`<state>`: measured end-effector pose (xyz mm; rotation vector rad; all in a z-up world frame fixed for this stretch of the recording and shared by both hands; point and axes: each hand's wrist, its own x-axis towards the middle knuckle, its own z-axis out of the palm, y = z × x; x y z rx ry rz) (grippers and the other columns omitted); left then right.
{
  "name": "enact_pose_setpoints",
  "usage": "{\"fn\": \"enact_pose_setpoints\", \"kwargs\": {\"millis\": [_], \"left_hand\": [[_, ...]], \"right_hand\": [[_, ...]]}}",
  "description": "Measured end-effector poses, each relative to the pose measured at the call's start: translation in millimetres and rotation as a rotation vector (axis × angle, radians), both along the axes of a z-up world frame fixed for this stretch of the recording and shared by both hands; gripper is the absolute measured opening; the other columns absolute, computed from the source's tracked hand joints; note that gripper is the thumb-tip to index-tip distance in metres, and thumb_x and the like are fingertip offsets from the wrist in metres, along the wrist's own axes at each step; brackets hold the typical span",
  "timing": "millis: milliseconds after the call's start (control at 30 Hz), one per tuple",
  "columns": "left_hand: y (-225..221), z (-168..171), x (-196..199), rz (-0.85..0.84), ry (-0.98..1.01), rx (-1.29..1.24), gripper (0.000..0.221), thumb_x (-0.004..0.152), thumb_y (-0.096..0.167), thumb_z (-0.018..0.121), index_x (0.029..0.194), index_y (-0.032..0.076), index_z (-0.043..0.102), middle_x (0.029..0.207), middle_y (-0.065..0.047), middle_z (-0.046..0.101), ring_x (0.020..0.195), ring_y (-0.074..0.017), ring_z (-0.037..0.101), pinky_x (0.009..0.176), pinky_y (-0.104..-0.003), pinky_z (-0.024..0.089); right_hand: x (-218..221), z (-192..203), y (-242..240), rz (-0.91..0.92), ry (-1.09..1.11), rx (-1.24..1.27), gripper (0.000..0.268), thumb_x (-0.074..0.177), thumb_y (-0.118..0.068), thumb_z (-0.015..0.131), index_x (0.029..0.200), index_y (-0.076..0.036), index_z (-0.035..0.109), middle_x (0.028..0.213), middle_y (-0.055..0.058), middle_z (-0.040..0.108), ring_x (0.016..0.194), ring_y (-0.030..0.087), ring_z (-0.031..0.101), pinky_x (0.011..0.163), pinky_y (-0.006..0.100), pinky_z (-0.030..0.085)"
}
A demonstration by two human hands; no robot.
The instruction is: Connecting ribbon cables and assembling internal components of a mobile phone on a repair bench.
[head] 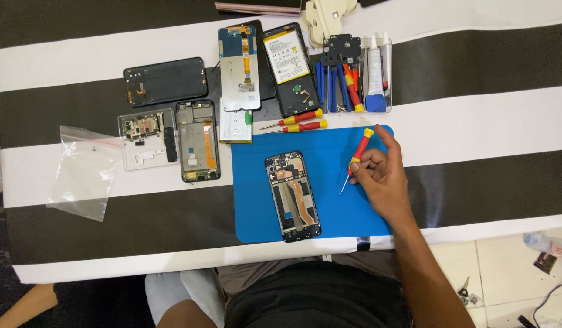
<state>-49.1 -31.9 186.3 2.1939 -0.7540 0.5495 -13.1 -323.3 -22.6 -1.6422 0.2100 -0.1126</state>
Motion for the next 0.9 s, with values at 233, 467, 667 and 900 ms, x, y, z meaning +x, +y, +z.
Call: {"fn": "enact_pose_setpoints", "kwargs": {"millis": [233,467,667,900], "left_hand": [[-9,-53,30,0.013,-0.013,0.025,0.028,0.090,0.004,0.070,0.118,0.006,0.067,0.117,-0.019,0.064,0.103,-0.0305,0.066,0.084,-0.039,0.055],[-9,-168,87,0.143,0.107,0.151,0.036,0.088,-0.004,0.069,0.119,0.014,0.073,0.110,-0.009,0.067,0.087,-0.0269,0.067,0.070,-0.040,0.053],[-16,-180,90,0.116,0.484,0.279,0.040,0.098,0.014,0.066,0.136,0.002,0.061,0.126,-0.020,0.059,0.104,-0.0375,0.066,0.080,-0.053,0.056],[-29,-159,96,0.156,0.580,0.309,0.039,0.097,0.017,0.068,0.128,-0.006,0.065,0.131,-0.023,0.054,0.110,-0.0412,0.065,0.066,-0.050,0.064]], "right_hand": [[0,-1,1,0.007,-0.005,-0.012,0.079,0.097,0.002,0.061,0.161,-0.007,0.017,0.093,0.019,0.062,0.080,0.022,0.065,0.065,0.029,0.062],[2,1,6,-0.021,0.048,-0.149,0.078,0.094,0.006,0.065,0.160,-0.002,0.024,0.091,0.019,0.061,0.079,0.026,0.065,0.060,0.034,0.061],[12,33,21,0.067,0.135,-0.491,0.062,0.095,-0.001,0.070,0.151,0.002,0.044,0.094,0.023,0.068,0.079,0.033,0.070,0.056,0.042,0.060],[-33,33,74,0.082,0.114,-0.901,0.017,0.091,-0.033,0.078,0.099,-0.018,0.077,0.076,0.004,0.067,0.072,0.031,0.073,0.053,0.041,0.057]]}}
